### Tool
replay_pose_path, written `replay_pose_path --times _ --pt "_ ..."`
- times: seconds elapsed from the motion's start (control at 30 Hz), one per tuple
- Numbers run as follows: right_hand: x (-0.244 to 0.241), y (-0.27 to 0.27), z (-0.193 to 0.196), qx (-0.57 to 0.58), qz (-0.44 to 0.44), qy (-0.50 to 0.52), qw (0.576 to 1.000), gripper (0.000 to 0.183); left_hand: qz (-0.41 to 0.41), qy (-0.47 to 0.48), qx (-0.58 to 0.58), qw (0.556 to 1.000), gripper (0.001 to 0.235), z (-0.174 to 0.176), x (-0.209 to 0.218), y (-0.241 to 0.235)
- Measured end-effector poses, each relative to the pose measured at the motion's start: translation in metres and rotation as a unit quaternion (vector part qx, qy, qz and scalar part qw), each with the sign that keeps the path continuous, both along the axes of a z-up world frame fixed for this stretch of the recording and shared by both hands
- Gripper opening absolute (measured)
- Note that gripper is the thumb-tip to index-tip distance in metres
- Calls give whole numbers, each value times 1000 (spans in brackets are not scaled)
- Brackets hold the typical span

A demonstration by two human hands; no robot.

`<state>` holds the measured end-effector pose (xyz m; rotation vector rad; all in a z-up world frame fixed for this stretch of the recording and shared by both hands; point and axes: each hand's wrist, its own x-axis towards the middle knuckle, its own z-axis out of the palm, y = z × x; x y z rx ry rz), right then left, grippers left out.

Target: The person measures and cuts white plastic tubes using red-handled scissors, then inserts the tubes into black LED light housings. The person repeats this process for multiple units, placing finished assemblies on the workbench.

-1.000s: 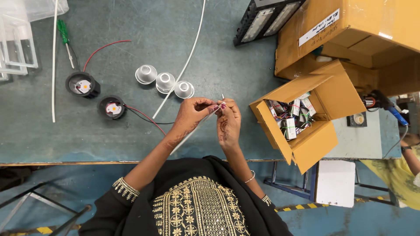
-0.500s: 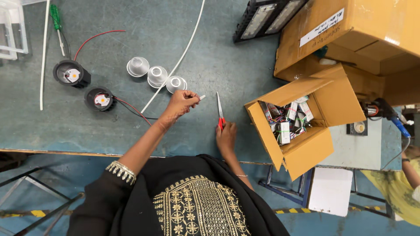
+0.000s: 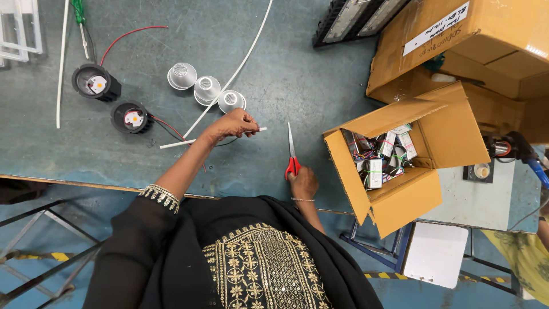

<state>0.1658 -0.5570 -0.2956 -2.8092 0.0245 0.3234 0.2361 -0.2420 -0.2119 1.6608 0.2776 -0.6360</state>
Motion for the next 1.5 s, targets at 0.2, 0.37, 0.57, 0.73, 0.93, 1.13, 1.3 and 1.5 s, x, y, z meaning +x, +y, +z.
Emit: replay_pose_path --times 0.2,0.37,0.57,0.73,0.93,1.13,1.3,1.5 --pt "0 -31 -17 257 -139 206 934 22 0 23 14 1000 19 -5 6 9" --pt "0 -49 -7 480 -157 406 761 28 -10 31 -8 999 17 -13 12 9" --pt "-9 -13 40 590 52 495 635 81 -49 29 -15 998 19 -18 14 0" --pt "9 22 60 568 172 491 638 82 -77 29 -8 997 16 -10 13 -5" --pt "20 37 66 502 175 474 702 74 -80 41 17 996 17 -1 10 -6" --pt "19 45 71 453 215 442 744 69 -81 51 38 995 17 5 8 -7" --pt "16 47 69 470 163 453 740 58 -81 53 66 993 17 10 9 -10" --pt "11 46 52 548 148 441 695 45 -81 39 67 994 18 10 9 -8"
